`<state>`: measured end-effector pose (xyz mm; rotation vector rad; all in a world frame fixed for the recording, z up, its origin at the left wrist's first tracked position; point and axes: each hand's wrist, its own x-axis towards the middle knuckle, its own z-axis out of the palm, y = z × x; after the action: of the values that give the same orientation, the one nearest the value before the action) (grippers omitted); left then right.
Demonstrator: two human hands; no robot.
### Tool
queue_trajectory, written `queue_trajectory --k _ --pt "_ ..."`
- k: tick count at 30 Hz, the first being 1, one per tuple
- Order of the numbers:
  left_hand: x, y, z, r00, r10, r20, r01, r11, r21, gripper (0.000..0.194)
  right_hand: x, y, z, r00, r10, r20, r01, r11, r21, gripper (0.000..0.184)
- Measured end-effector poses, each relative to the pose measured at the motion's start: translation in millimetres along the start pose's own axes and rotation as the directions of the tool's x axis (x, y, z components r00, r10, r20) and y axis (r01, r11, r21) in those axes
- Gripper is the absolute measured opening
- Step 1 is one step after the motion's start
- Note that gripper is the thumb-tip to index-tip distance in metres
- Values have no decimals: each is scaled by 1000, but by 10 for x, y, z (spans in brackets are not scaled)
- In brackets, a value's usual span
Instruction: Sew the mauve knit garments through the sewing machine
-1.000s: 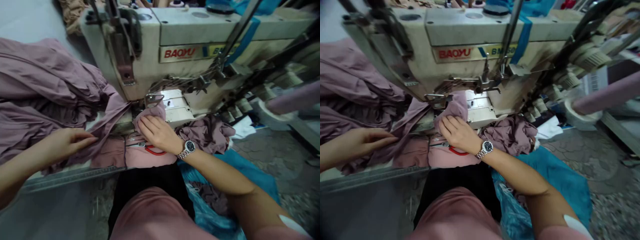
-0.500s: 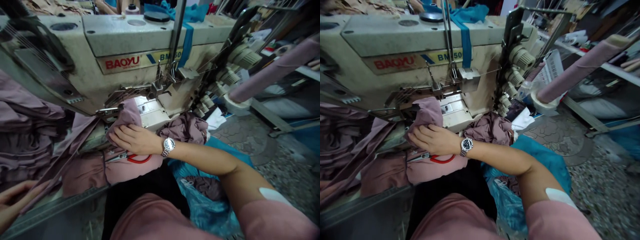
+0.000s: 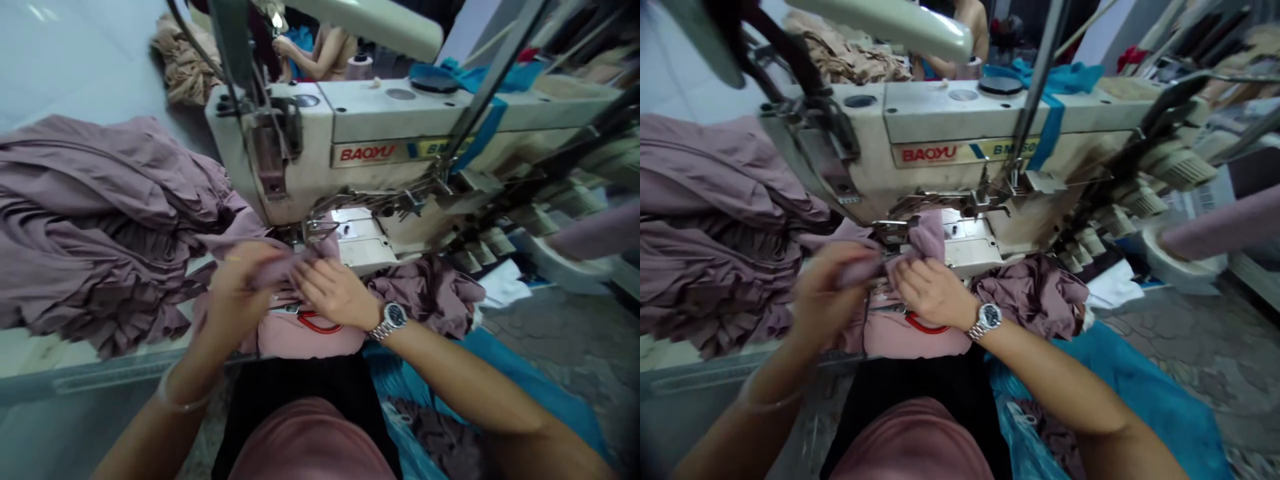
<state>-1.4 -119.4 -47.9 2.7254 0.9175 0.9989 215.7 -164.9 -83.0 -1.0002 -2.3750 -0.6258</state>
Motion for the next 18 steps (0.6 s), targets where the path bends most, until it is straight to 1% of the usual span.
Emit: queue_trajectory --k 2,3,4,6,8,11,13,15,18 --pt "1 5 245 996 82 42 -85 992 93 29 -95 96 -91 990 129 60 -126 991 -49 26" --pt "-6 -11 315 989 125 81 -136 980 148 33 -138 141 -132 976 204 80 -197 977 -86 27" --pt "-19 -37 344 979 167 121 -189 961 201 36 -172 176 -165 963 247 106 -235 965 -115 29" --pt "-59 -114 307 960 226 168 -265 925 273 40 -204 192 -198 952 285 114 -267 951 -154 33" --pt "-110 -203 211 950 277 147 -309 904 295 34 -189 136 -189 964 250 87 -235 960 -151 32" --pt "-184 -311 99 939 331 96 -345 897 276 25 -114 -13 -130 982 179 63 -171 979 -111 33" --pt "-214 -351 66 939 327 107 -344 900 269 25 -57 -93 -88 987 146 72 -140 986 -86 35" --pt "-219 -364 49 954 276 115 -298 914 277 27 -12 -133 -60 985 151 81 -146 987 -66 37" --pt "-183 -342 30 981 174 82 -189 955 227 22 26 -146 -53 968 242 70 -243 970 9 37"
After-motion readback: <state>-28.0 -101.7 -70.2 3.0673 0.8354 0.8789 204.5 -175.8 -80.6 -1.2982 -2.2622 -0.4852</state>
